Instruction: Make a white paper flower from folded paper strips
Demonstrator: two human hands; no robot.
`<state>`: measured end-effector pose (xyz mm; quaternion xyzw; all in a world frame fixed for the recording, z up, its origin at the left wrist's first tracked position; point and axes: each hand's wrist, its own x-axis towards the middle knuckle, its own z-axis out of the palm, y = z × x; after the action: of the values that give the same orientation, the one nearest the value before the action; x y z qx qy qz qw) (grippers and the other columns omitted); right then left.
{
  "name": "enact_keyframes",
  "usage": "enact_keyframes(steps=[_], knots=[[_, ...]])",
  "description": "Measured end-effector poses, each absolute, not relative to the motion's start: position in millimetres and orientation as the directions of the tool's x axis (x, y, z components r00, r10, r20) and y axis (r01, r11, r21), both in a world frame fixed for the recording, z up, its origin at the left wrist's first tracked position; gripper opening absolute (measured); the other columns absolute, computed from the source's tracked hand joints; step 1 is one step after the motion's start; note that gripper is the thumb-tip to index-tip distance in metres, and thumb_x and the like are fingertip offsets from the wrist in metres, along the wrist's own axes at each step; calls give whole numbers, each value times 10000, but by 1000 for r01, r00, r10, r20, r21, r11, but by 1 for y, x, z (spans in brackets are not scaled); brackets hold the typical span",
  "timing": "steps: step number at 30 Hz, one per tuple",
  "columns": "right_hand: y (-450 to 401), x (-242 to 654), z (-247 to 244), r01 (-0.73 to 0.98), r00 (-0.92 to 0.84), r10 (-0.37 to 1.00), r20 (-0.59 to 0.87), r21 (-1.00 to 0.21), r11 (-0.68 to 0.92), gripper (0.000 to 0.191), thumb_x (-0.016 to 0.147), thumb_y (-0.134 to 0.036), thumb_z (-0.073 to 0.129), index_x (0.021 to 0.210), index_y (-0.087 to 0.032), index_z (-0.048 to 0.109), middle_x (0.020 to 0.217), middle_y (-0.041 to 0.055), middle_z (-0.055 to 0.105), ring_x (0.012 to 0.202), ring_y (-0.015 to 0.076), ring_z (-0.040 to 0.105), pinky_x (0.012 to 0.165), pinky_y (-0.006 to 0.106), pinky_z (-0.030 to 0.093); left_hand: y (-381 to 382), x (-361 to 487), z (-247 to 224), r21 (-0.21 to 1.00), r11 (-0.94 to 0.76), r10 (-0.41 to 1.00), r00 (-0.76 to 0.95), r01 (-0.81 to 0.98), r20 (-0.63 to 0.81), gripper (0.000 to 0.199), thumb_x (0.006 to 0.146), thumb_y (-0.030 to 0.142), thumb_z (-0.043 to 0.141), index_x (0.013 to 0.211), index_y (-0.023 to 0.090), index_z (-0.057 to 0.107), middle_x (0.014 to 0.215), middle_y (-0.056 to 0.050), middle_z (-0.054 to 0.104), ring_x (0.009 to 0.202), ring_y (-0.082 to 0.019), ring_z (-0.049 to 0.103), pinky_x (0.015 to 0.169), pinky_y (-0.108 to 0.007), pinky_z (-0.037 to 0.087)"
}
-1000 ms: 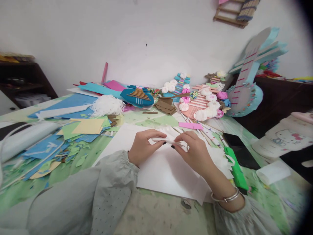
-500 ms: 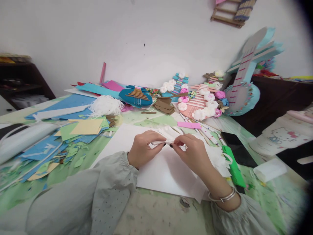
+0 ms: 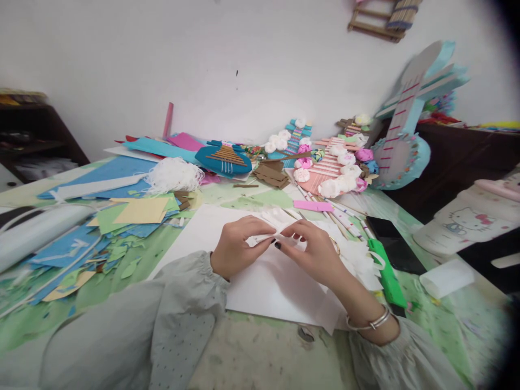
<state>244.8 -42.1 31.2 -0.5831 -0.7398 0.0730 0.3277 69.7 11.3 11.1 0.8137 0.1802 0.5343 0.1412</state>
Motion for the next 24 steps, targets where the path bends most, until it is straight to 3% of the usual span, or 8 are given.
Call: enact_keyframes(steps=[6, 11, 14, 19, 24], knots=[[-42, 245, 33, 784, -69, 926, 372, -554, 281, 72, 774, -218, 590, 741, -205, 652, 714, -23, 666, 679, 125, 592, 630, 235, 397, 9, 68, 13, 479, -873, 469, 418, 90, 778, 117, 746, 148, 639, 852, 134, 686, 814, -90, 703, 779, -169, 640, 725, -292, 516], [-41, 246, 31, 806, -51, 887, 458, -506, 308, 102, 755, -145, 561, 753, -201, 646, 702, -24, 661, 666, 127, 592, 617, 228, 394, 6, 65, 20, 738, -671, 576, 572, -77, 584, 231, 801, 243, 579, 964, 100, 658, 925, -127, 672, 865, -190, 626, 779, -325, 527], [-42, 248, 31, 803, -61, 865, 499, -490, 340, 124, 766, -140, 548, 782, -208, 651, 708, -22, 660, 667, 129, 586, 618, 230, 399, 7, 66, 21, 834, -549, 662, 578, -60, 477, 205, 791, 221, 575, 945, 107, 648, 941, -114, 651, 870, -182, 618, 770, -317, 542], [-43, 249, 29, 828, -94, 857, 506, -439, 350, 151, 761, -130, 549, 815, -214, 662, 727, -15, 680, 661, 139, 586, 632, 247, 405, 8, 69, 17, 877, -476, 712, 614, 66, 341, 129, 734, 190, 604, 833, 112, 626, 882, -81, 606, 789, -167, 613, 662, -284, 552], [-42, 246, 27, 841, -133, 865, 484, -407, 357, 125, 744, -131, 560, 796, -204, 648, 747, -3, 676, 709, 154, 594, 672, 264, 404, 7, 70, 13, 819, -556, 693, 623, 143, 362, 180, 700, 130, 586, 880, 129, 587, 861, -50, 586, 729, -137, 590, 654, -269, 528]])
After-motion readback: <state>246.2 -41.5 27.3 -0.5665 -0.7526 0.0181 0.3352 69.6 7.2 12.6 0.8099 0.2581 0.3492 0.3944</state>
